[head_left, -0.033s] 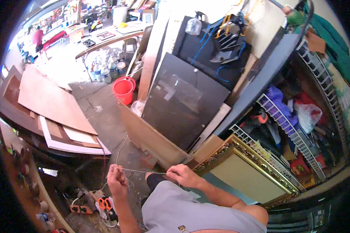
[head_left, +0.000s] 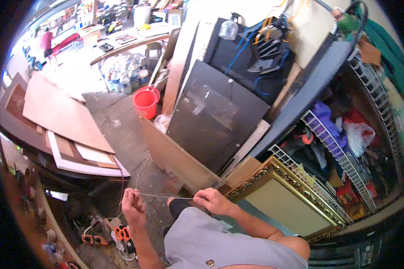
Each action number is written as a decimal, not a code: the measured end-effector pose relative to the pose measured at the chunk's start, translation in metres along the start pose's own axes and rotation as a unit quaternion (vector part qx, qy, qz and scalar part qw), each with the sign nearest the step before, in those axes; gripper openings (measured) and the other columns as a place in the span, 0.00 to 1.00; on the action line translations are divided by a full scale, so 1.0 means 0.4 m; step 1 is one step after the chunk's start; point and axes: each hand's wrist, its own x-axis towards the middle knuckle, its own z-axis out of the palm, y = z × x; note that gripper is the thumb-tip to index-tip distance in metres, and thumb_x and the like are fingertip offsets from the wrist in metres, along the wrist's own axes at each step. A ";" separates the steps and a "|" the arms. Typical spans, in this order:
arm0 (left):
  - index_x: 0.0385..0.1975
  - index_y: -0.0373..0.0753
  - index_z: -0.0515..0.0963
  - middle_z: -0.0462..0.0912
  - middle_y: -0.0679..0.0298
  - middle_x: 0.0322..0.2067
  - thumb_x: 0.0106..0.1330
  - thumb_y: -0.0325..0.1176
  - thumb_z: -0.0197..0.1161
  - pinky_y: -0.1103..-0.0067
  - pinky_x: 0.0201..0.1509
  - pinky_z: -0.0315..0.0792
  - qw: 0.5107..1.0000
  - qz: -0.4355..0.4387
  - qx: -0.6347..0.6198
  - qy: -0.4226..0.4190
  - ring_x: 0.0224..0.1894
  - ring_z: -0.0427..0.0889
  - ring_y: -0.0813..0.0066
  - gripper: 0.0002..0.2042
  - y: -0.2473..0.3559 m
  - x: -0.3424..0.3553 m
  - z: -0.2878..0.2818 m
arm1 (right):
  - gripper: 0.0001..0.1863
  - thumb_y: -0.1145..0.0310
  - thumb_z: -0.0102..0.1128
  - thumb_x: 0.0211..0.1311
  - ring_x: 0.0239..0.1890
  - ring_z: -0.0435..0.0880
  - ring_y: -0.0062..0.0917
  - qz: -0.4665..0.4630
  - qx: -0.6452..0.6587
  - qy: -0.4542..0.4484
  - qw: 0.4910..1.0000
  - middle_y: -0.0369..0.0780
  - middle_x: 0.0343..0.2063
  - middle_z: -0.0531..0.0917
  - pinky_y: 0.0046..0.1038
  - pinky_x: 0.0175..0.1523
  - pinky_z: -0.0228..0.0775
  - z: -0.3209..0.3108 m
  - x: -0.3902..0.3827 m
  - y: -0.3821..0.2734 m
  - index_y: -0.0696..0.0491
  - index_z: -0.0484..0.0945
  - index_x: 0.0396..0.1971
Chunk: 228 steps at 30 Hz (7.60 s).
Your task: The person retrieves a white wire and attaches it to the back of a wooden picture frame. They thread the wire through metal eyelets and use pliers to secure it, preparing the frame for hanging.
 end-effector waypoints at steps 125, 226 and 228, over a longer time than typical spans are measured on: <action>0.32 0.35 0.74 0.63 0.74 0.19 0.69 0.33 0.60 0.84 0.23 0.57 0.620 0.293 0.643 0.340 0.23 0.60 0.88 0.08 2.074 3.827 -0.774 | 0.04 0.73 0.65 0.59 0.26 0.78 0.26 -0.106 0.044 -0.004 0.993 0.39 0.23 0.81 0.27 0.36 0.69 0.695 4.703 0.049 0.56 0.79 0.27; 0.34 0.35 0.76 0.74 0.67 0.18 0.68 0.32 0.60 0.82 0.24 0.65 0.166 -0.271 0.392 -0.863 0.20 0.69 0.82 0.06 1.369 7.216 0.281 | 0.11 0.61 0.68 0.52 0.35 0.86 0.35 0.715 -0.049 0.589 0.374 0.42 0.31 0.87 0.35 0.45 0.78 0.211 6.436 0.961 0.51 0.86 0.31; 0.32 0.37 0.76 0.77 0.62 0.17 0.66 0.31 0.60 0.80 0.24 0.67 0.158 -0.275 0.399 -0.860 0.18 0.74 0.75 0.05 1.363 7.217 0.286 | 0.10 0.61 0.68 0.53 0.35 0.86 0.35 0.711 -0.033 0.600 0.364 0.42 0.31 0.87 0.35 0.45 0.78 0.209 6.445 0.966 0.51 0.86 0.32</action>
